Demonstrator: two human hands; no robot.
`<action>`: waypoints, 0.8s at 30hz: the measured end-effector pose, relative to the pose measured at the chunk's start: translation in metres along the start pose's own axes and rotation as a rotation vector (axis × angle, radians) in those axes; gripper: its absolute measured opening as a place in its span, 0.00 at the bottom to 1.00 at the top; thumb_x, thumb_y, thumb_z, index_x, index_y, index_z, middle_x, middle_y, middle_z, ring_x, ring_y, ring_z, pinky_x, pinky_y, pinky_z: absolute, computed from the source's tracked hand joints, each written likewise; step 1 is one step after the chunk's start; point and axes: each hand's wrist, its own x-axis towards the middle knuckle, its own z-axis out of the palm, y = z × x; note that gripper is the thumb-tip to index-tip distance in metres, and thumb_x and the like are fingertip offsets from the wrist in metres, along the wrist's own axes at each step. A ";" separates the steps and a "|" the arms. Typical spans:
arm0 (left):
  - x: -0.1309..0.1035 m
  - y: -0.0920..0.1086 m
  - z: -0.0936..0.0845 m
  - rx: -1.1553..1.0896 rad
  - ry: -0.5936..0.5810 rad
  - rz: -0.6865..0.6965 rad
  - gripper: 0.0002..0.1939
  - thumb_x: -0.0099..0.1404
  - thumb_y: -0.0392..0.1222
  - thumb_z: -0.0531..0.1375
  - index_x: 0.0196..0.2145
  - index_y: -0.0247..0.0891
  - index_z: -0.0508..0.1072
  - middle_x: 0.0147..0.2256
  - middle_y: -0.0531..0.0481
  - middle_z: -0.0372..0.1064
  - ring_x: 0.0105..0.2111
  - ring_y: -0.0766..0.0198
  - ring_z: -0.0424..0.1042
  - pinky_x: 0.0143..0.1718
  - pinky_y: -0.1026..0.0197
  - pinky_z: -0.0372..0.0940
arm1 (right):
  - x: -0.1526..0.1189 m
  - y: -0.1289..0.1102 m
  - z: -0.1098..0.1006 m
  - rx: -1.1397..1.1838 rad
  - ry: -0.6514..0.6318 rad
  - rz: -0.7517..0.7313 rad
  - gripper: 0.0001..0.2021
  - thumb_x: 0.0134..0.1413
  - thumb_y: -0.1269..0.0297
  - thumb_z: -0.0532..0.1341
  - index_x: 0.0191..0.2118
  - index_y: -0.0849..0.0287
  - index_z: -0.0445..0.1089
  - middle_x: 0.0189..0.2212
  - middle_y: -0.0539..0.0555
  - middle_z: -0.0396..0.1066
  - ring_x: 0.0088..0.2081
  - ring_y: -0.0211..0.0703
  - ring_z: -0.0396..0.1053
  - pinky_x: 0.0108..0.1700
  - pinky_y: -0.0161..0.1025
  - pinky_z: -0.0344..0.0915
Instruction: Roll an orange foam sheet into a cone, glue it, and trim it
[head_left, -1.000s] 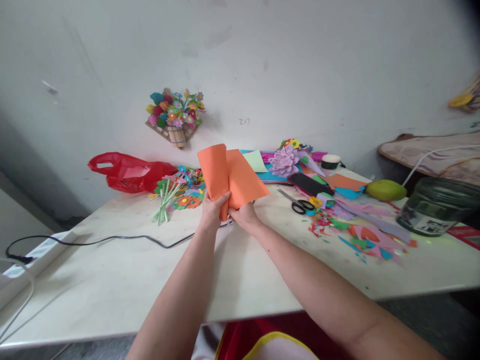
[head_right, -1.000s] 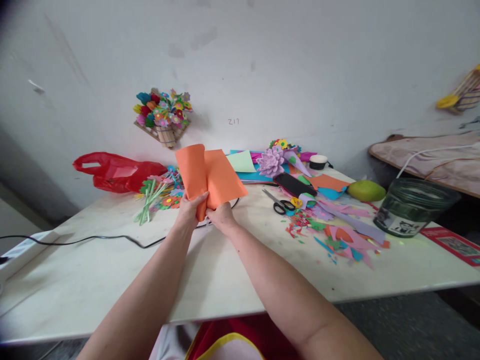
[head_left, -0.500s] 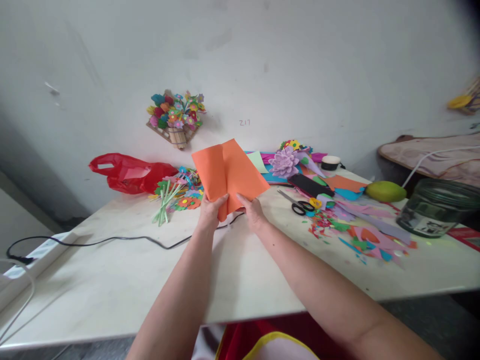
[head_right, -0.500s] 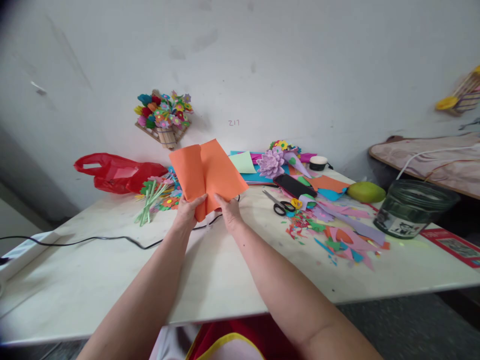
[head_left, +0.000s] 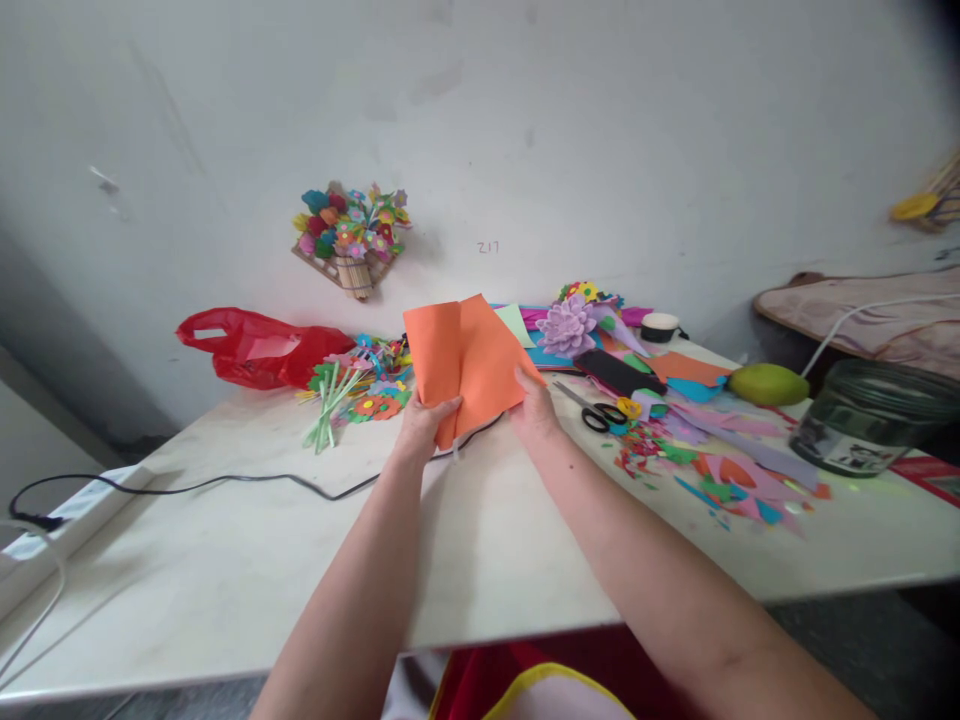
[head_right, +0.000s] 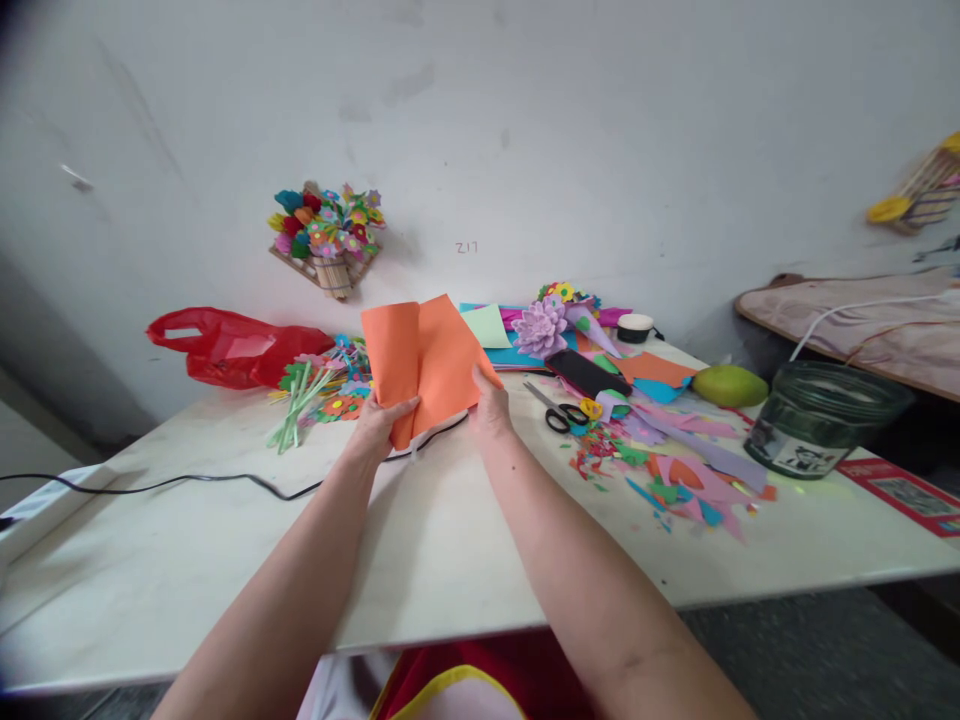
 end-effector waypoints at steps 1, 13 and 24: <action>0.000 0.000 -0.001 0.009 0.001 -0.007 0.30 0.35 0.33 0.68 0.39 0.38 0.67 0.33 0.49 0.71 0.31 0.60 0.72 0.34 0.57 0.67 | 0.002 -0.003 -0.001 0.014 0.007 0.005 0.15 0.40 0.64 0.62 0.38 0.61 0.68 0.41 0.57 0.72 0.44 0.47 0.69 0.41 0.42 0.68; 0.008 0.006 -0.003 -0.276 0.199 -0.006 0.20 0.39 0.29 0.67 0.33 0.36 0.70 0.32 0.50 0.72 0.31 0.62 0.72 0.37 0.59 0.68 | -0.014 0.005 0.009 -0.194 -0.233 0.098 0.17 0.39 0.65 0.61 0.40 0.59 0.64 0.35 0.53 0.72 0.33 0.41 0.71 0.35 0.39 0.67; 0.008 0.018 -0.003 -0.534 0.367 -0.175 0.08 0.51 0.26 0.57 0.30 0.32 0.68 0.28 0.49 0.71 0.29 0.64 0.72 0.38 0.60 0.68 | -0.048 0.028 0.014 -1.115 -0.587 -0.483 0.05 0.45 0.66 0.57 0.27 0.58 0.68 0.24 0.50 0.71 0.27 0.36 0.66 0.31 0.32 0.60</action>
